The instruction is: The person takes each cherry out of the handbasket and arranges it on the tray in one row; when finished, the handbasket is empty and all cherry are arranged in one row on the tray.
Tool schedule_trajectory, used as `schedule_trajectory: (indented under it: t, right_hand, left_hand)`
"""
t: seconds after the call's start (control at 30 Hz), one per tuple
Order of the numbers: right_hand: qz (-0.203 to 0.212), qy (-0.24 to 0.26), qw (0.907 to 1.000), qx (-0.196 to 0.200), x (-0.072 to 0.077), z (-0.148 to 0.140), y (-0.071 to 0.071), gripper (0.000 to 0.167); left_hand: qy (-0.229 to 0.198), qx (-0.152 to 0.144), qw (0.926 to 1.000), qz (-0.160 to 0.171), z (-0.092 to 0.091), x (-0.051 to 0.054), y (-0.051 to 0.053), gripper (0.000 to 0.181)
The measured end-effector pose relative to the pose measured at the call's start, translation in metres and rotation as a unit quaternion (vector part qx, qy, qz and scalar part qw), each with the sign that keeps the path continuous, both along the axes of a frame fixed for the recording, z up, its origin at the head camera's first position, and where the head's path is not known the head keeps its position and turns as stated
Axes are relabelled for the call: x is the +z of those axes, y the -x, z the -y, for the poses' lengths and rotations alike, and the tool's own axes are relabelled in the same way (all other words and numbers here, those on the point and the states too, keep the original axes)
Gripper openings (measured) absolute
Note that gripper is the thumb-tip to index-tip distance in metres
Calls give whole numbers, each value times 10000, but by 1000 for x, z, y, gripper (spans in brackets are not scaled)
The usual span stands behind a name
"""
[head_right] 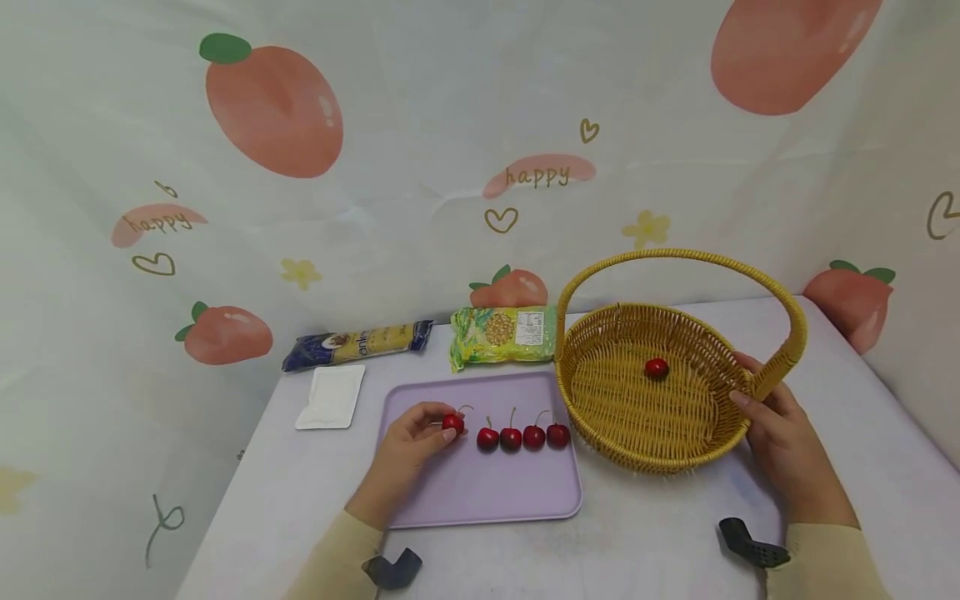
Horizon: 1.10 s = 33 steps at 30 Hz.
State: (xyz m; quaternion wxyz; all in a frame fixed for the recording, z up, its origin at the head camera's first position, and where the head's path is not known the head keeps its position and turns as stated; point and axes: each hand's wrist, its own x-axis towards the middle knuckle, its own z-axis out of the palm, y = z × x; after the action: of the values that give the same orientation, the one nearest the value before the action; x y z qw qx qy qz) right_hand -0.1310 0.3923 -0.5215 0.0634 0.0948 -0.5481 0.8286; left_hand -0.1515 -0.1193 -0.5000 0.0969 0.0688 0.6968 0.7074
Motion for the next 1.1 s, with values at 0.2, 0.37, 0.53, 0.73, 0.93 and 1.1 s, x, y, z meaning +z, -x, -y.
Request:
schedule_trajectory:
  t: [0.2,0.37,0.53,0.73,0.93,1.1]
  right_hand:
    - [-28,-36,10000,19,1,-1,0,59]
    - [-58,-30,10000,55,1,-2,0,59]
    - [17,-124,9999,-43,1,-1,-1,59]
    - [-5,-43,10000,-27,0,-1,0,59]
    - [23,-77,9999,-72,0,0,0,59]
    - [129,-156,9997,-152,1,1,0,59]
  left_hand:
    - [197,132,9997,18,1,-2,-1,25]
    - [345,86,9993,59,2,-4,-2,24]
    - [739,16,9972,-105,1,-7,-1,23]
    - [1211,-47,9918,-400,-1,-6,-3,19]
    - [1359,35,9894,-514,-2,-4,-6,18]
    - [1487,86,9868,-631,-3,-4,-6,19]
